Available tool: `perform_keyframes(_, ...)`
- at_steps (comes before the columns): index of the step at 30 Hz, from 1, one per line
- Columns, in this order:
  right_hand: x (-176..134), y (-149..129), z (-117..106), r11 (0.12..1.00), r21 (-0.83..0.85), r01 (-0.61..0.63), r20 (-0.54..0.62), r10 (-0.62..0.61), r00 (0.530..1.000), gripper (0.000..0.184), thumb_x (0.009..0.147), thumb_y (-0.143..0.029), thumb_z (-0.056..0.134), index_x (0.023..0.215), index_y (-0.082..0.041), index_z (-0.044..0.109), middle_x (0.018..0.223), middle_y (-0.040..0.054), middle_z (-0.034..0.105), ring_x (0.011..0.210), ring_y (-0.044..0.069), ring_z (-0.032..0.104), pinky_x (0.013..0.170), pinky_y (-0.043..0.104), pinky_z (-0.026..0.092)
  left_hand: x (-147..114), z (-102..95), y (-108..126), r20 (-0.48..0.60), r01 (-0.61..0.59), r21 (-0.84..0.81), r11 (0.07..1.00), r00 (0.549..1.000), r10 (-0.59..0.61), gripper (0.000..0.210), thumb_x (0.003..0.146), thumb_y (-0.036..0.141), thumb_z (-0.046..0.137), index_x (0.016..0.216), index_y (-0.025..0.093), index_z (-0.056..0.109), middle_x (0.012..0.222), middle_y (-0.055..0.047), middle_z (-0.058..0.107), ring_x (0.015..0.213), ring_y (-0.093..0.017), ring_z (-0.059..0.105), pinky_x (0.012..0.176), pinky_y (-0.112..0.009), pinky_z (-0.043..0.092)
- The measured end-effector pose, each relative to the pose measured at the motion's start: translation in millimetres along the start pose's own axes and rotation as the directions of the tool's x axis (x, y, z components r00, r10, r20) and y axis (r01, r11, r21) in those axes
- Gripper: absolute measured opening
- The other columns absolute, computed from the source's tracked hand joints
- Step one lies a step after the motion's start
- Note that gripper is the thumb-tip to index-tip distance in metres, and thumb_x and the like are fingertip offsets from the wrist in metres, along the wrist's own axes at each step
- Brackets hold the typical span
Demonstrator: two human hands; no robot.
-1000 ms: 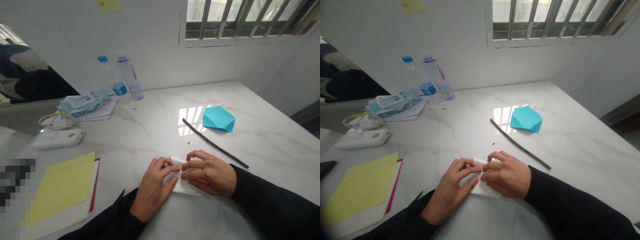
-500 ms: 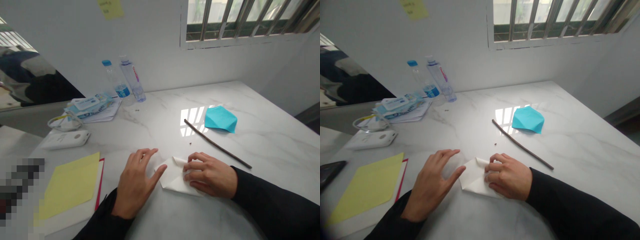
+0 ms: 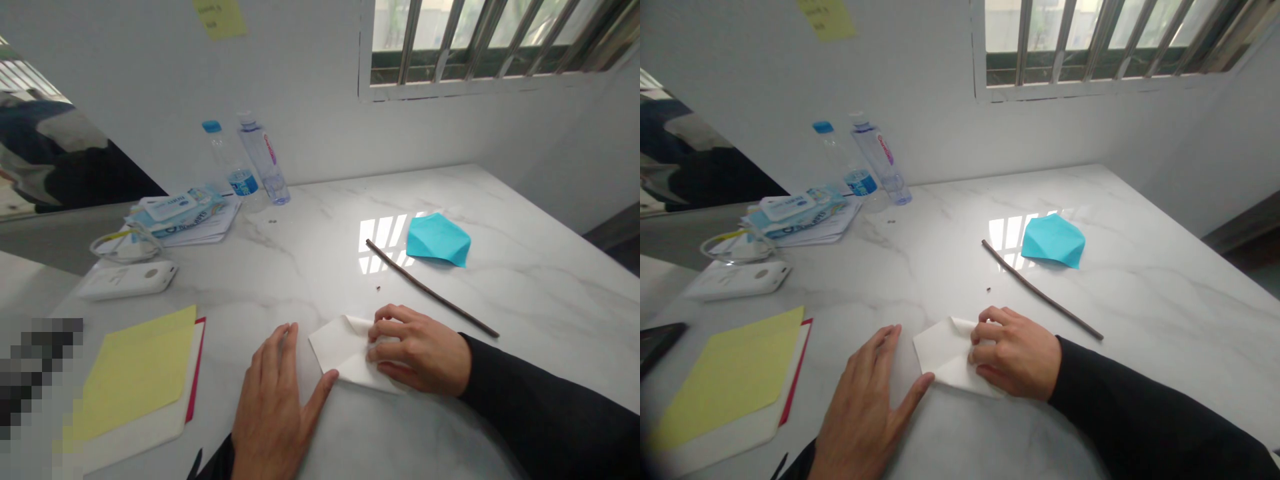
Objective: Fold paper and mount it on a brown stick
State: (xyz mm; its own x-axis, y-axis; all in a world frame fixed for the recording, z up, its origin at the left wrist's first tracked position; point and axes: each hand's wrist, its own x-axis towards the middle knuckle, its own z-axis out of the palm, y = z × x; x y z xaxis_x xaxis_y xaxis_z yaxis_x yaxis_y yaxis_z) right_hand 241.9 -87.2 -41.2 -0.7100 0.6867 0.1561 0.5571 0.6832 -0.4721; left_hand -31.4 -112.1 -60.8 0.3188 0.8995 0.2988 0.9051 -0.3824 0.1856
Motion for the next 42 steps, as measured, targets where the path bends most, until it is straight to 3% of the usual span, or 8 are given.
perform_keyframes(11,-1.0,-1.6,1.2,1.0,-0.019,-0.006,-0.001,0.006,1.0,0.017,0.093,-0.02,0.064,0.104,-0.022,0.076,0.113,0.0058,0.072,0.112,0.027,0.055,0.096,0.043,0.05,-2.1,4.3,23.9,0.005,0.125,-0.021,0.992,0.992,-0.125,0.053,0.092,0.049,0.062,0.132,0.014,0.055,0.137,-0.021,0.061,0.127,-0.042,0.054,0.1,-0.06,0.046)
perform_keyframes(20,-2.7,-2.6,0.9,1.0,-0.014,-0.004,0.003,0.004,1.0,0.018,0.092,-0.019,0.065,0.106,-0.022,0.075,0.115,0.0065,0.071,0.113,0.027,0.055,0.097,0.043,0.051,6.5,2.0,27.3,0.013,0.205,-0.366,0.908,0.977,-0.215,0.03,0.092,0.031,0.063,0.121,0.026,0.061,0.119,-0.007,0.069,0.113,-0.029,0.063,0.098,-0.052,0.052)
perform_keyframes(30,-5.2,-2.9,2.6,1.0,-0.005,0.012,-0.001,-0.012,1.0,0.015,0.092,-0.02,0.065,0.103,-0.022,0.075,0.115,0.0068,0.07,0.113,0.026,0.055,0.097,0.042,0.051,12.5,3.5,34.2,0.079,0.233,-0.532,0.814,0.971,-0.226,0.015,0.094,0.024,0.06,0.106,0.028,0.069,0.1,0.0,0.075,0.088,-0.021,0.072,0.082,-0.037,0.06)
perform_keyframes(36,-6.5,-4.5,3.9,1.0,-0.009,0.019,0.004,-0.019,1.0,0.014,0.092,-0.022,0.065,0.104,-0.022,0.074,0.116,0.0062,0.07,0.113,0.026,0.055,0.097,0.041,0.051,12.8,4.8,44.8,-0.007,0.128,-0.577,0.807,0.987,-0.162,0.014,0.096,0.023,0.059,0.095,0.027,0.072,0.108,-0.002,0.074,0.102,-0.021,0.071,0.093,-0.037,0.059)
perform_keyframes(42,-6.8,-4.8,2.3,1.0,-0.014,0.024,0.012,-0.024,1.0,0.016,0.092,-0.022,0.065,0.106,-0.023,0.074,0.118,0.0066,0.07,0.115,0.027,0.055,0.098,0.043,0.052,9.3,7.5,39.3,0.021,0.077,-0.564,0.822,0.997,-0.078,0.015,0.095,0.022,0.061,0.103,0.028,0.071,0.124,-0.004,0.07,0.116,-0.023,0.068,0.102,-0.041,0.057)
